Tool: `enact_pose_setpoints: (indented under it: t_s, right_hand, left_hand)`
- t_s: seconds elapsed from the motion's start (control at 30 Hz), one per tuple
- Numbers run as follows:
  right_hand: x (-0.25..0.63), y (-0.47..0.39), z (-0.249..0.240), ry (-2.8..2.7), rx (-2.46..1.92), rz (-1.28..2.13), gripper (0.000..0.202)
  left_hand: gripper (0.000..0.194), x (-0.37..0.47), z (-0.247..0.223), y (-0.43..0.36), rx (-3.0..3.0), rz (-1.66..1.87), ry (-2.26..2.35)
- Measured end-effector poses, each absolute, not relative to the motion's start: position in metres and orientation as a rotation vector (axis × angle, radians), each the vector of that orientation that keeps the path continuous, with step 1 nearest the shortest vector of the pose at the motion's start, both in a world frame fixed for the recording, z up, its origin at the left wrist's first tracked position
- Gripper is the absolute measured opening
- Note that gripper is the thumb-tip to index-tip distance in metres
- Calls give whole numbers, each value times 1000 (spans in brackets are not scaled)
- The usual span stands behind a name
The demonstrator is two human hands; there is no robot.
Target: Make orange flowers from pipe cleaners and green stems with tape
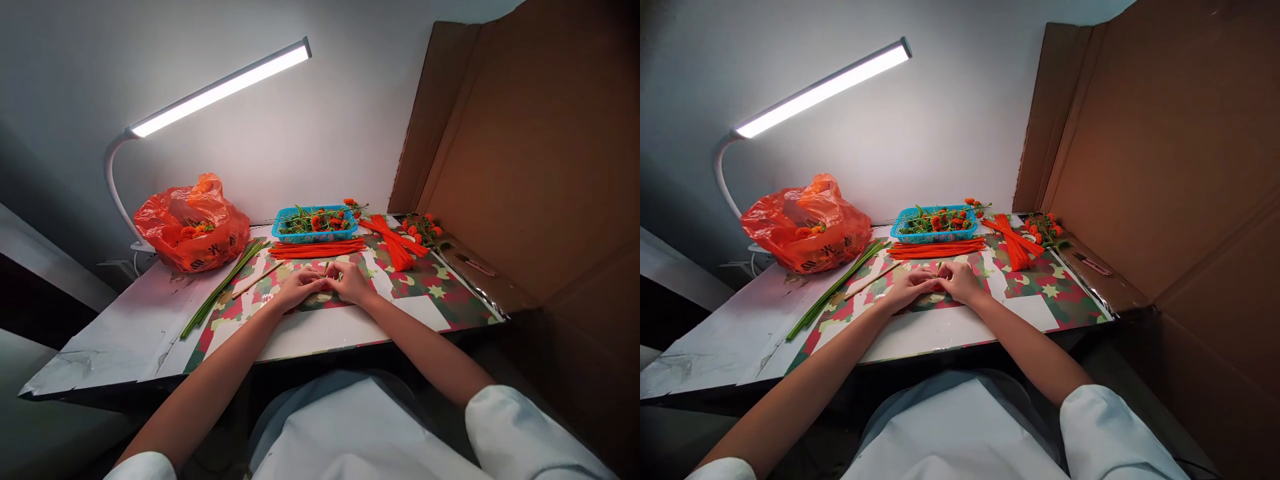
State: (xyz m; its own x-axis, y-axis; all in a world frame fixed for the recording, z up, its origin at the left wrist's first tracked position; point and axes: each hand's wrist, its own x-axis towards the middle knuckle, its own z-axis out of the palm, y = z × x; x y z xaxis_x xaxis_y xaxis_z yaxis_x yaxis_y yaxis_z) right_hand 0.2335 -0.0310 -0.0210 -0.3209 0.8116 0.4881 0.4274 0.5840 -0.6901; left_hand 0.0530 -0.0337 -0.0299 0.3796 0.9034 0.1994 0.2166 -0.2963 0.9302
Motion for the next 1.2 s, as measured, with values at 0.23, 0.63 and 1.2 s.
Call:
enact_pose_setpoints:
  t_s: [0.23, 0.63, 1.2]
  right_hand:
    - [233, -29, -21, -1969, -1076, 541, 7]
    - [235, -26, -18, -2048, -1087, 490, 6]
    - [232, -21, -22, -2098, -1150, 410, 6]
  left_hand:
    - [29, 55, -37, -28, 1691, 1070, 1097]
    - [34, 54, -38, -26, 1594, 1127, 1135]
    - [21, 57, -31, -27, 1802, 1193, 1261]
